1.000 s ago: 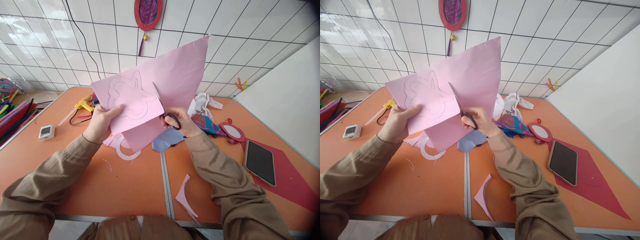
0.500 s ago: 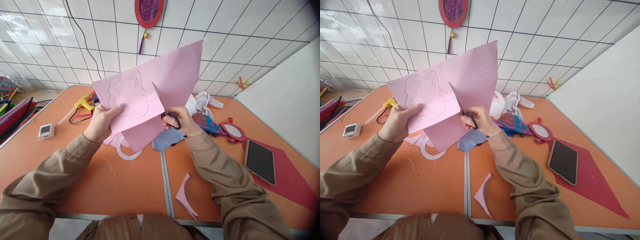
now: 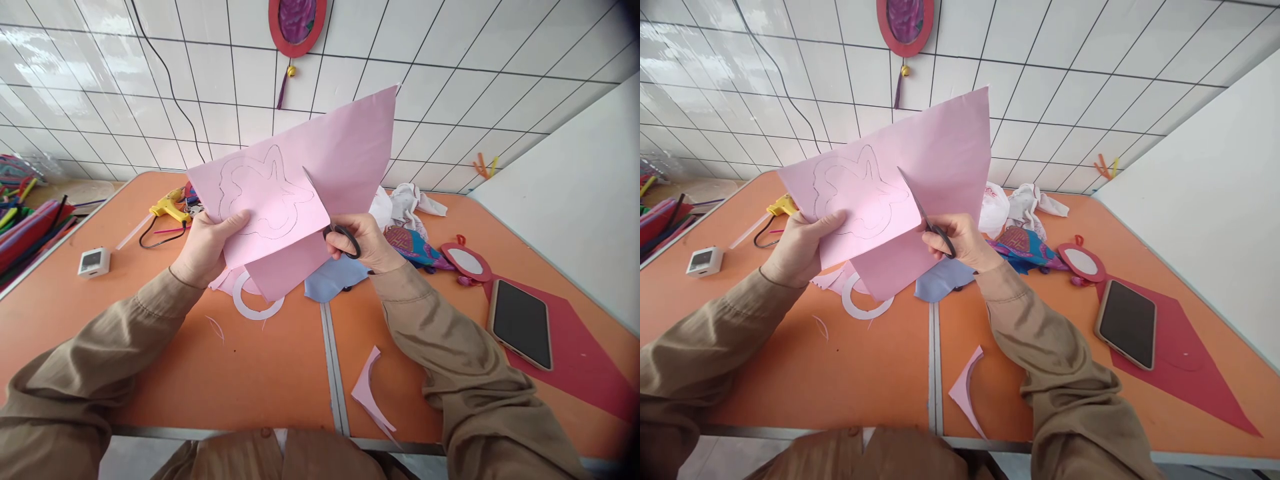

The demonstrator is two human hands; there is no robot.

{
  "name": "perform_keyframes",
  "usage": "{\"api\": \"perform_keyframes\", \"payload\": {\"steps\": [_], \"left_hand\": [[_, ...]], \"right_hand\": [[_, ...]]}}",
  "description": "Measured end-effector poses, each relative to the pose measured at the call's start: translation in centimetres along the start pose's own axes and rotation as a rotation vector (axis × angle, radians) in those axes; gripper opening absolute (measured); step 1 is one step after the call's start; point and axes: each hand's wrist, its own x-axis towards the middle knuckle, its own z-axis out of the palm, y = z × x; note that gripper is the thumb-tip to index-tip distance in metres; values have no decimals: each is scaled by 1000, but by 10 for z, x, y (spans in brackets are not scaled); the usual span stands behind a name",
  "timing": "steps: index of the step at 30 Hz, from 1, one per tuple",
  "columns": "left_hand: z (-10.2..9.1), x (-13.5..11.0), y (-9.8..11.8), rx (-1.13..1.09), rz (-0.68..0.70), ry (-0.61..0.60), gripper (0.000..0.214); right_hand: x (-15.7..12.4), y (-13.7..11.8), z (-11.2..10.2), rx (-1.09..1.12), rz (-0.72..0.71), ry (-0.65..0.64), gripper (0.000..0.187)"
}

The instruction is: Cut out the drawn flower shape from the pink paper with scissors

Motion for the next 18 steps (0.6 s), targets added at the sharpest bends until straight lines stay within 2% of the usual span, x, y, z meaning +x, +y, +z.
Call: {"api": "perform_keyframes", "payload": {"steps": [7, 12, 18], "left_hand": [[-1, -1, 0, 23, -6, -18, 41], [0, -1, 0, 36, -5, -38, 35], [0, -2, -1, 38, -13, -41, 26]], "right_hand": [[3, 13, -11, 133, -95, -175, 54], [3, 18, -14, 142, -108, -229, 55], [4, 17, -12, 161, -135, -226, 52]]}}
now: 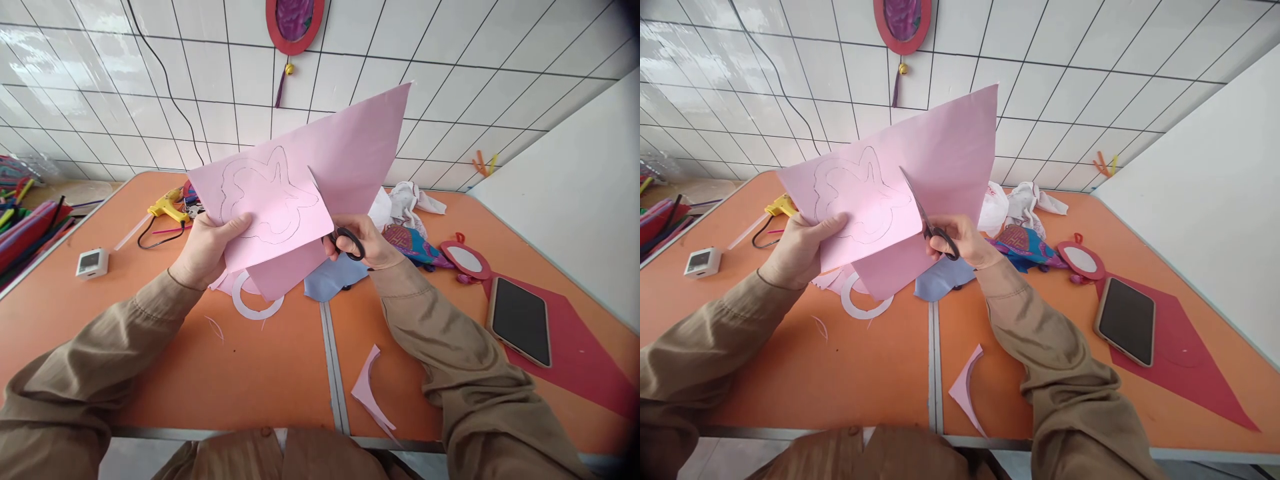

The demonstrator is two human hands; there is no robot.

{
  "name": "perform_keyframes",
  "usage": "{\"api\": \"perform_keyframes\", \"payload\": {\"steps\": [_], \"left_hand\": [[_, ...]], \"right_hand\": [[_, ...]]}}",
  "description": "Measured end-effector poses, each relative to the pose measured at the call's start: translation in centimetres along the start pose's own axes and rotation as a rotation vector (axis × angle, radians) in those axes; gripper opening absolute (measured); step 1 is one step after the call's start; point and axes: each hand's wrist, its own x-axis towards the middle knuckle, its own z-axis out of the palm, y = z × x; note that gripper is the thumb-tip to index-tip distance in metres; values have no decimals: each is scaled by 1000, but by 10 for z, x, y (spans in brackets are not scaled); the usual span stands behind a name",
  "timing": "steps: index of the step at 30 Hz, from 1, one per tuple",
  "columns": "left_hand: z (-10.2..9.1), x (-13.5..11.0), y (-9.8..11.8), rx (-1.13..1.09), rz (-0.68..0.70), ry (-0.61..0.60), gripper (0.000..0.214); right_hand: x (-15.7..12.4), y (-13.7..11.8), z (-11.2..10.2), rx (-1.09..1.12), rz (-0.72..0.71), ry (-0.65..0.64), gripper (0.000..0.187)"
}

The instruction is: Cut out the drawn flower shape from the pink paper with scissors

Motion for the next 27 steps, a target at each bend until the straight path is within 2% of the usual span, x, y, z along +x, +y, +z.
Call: {"api": "perform_keyframes", "payload": {"steps": [7, 13, 22, 27], "left_hand": [[2, -2, 0, 18, -5, -6, 34], [5, -5, 2, 27, -14, 23, 41], [5, -4, 1, 26, -13, 29, 24], [4, -4, 0, 32, -21, 24, 28]], "right_hand": [[1, -1, 2, -6, -53, -17, 49], [3, -2, 5, -32, -63, 21, 52], [3, 4, 8, -34, -58, 117, 51], [4, 3, 9, -48, -29, 132, 51]]}}
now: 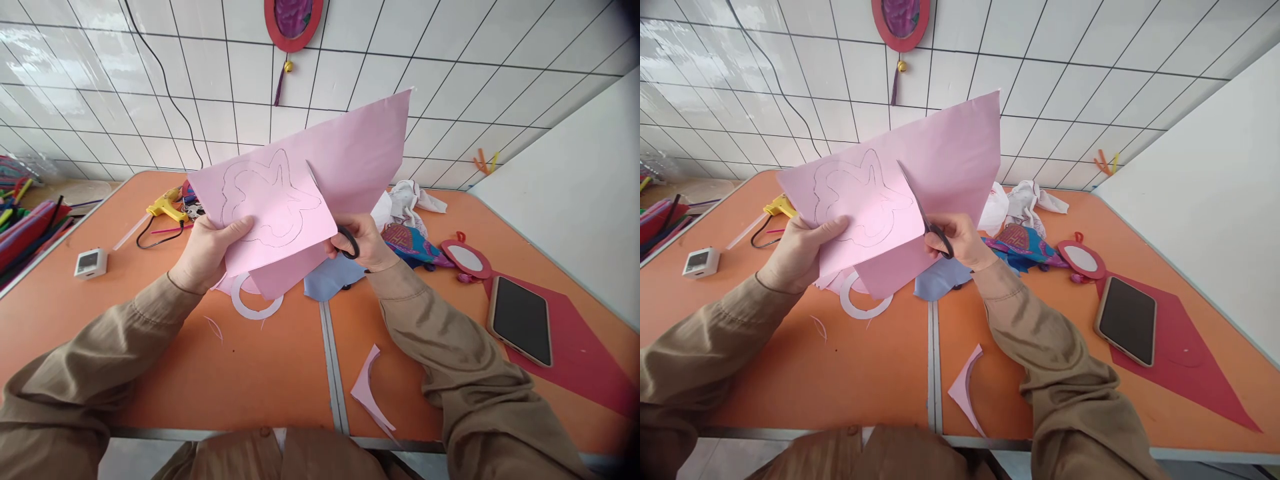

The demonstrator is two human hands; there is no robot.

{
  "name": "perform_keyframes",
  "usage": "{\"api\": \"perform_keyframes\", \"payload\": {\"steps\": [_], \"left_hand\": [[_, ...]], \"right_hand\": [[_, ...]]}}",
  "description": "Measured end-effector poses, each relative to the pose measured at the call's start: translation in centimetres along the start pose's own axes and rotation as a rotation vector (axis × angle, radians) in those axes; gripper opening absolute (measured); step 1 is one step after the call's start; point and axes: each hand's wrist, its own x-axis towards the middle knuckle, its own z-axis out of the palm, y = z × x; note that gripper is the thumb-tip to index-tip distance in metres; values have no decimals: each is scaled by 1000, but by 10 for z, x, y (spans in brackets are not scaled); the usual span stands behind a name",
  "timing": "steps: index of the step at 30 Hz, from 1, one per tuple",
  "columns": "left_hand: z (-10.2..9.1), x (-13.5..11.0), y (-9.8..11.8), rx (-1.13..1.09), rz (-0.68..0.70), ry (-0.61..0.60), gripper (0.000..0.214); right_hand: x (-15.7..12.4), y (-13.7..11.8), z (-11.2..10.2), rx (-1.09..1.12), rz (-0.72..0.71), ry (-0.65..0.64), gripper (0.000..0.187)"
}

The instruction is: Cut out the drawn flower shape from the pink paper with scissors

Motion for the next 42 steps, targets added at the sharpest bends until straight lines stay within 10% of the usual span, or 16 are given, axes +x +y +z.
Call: {"api": "perform_keyframes", "payload": {"steps": [25, 42], "left_hand": [[0, -1, 1, -9, 2, -16, 21], [2, -7, 4, 42, 50, -29, 24]], "right_hand": [[0, 0, -8, 1, -145, -243, 47], [7, -12, -4, -106, -214, -117, 46]]}}
